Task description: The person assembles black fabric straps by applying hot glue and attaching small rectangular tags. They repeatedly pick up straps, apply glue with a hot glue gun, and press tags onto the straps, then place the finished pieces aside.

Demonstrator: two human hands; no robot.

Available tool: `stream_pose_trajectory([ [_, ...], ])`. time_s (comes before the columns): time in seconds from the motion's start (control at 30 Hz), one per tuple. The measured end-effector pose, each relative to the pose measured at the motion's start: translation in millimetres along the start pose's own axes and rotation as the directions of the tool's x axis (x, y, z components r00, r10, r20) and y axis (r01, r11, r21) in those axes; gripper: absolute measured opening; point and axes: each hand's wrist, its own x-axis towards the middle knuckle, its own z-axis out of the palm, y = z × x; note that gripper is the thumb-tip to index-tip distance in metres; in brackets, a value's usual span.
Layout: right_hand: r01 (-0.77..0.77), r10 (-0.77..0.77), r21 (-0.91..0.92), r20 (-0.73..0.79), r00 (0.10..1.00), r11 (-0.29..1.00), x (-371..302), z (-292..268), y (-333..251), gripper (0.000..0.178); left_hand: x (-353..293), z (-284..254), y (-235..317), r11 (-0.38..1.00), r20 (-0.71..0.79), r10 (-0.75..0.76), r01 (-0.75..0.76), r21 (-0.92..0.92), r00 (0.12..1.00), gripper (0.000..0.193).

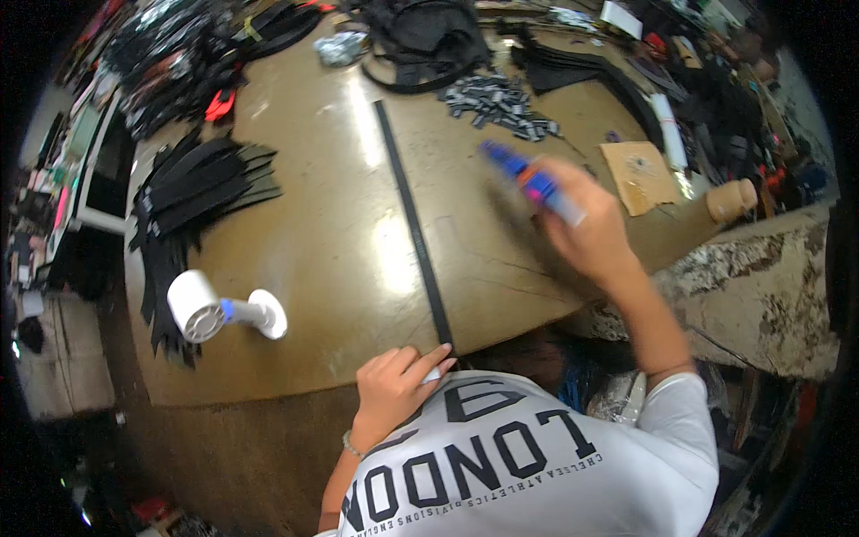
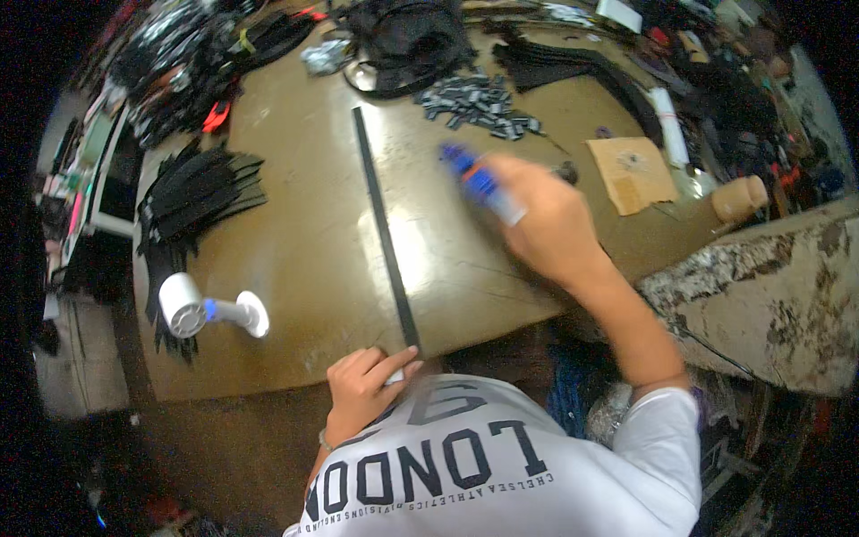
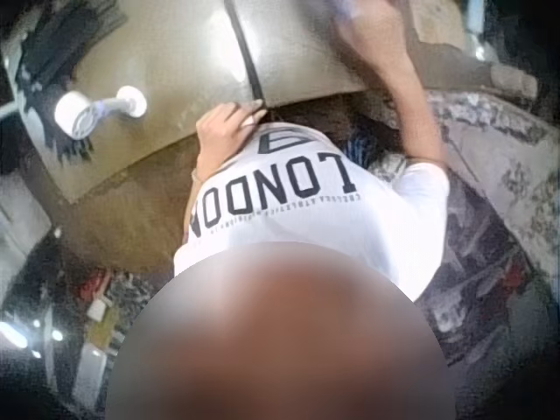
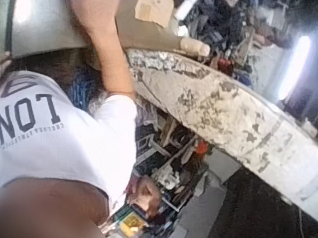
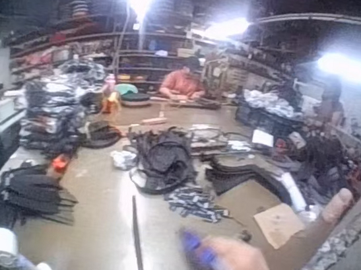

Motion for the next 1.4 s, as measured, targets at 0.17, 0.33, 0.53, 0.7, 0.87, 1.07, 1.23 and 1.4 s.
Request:
stream_pose_trajectory([
  [0.17, -0.820, 0.758, -0.066, -0.344, 0.554, 0.569, -77.2, -48.6, 91.7, 0.053, 1.5, 10.1, 8.1, 1.000, -0.030, -0.008, 0.008, 0.002, 1.000, 0.022],
  [0.33, -0.688, 0.650, 0.120, -0.476, 0.593, 0.716, -94.2, -95.4, 117.4, 0.062, 4.1, 8.2, 7.0, 1.000, -0.009, -0.014, 0.013, -0.012, 1.000, 0.022],
  [0.53, -0.329, 0.277, -0.125, -0.314, 0.908, 0.936, 51.2, -129.7, 231.8, 0.053, 5.3, 5.6, 9.7, 1.000, 0.012, -0.031, 0.031, 0.005, 0.999, 0.023],
  [0.7, -0.464, 0.749, -0.703, 0.148, 0.646, 0.539, 147.0, -60.4, 362.4, 0.063, 5.7, 4.9, 10.9, 0.999, 0.027, -0.048, 0.047, 0.007, 0.999, 0.022],
  [0.87, -0.608, 0.811, -0.686, -0.046, 0.584, 0.399, 123.0, -8.9, 380.7, 0.044, 6.2, 2.1, 11.8, 0.996, 0.035, -0.081, 0.082, -0.020, 0.996, 0.021],
  [1.07, -0.630, 0.493, -0.324, -0.414, 0.765, 0.706, 145.7, -26.5, 326.8, 0.032, 3.7, 3.7, 7.4, 1.000, 0.009, -0.024, 0.024, -0.013, 1.000, 0.025],
  [1.23, -0.127, 0.088, -0.074, -0.389, 0.917, 0.989, 165.0, -83.2, 148.5, 0.038, 3.1, 3.3, 6.3, 1.000, 0.014, -0.015, 0.015, -0.027, 1.000, 0.024],
  [1.4, -0.025, 0.071, 0.283, -0.153, 0.986, 0.959, 92.6, -51.3, -26.2, 0.026, 2.2, 5.3, 5.6, 0.998, -0.025, -0.013, 0.011, -0.064, 1.000, 0.024],
])
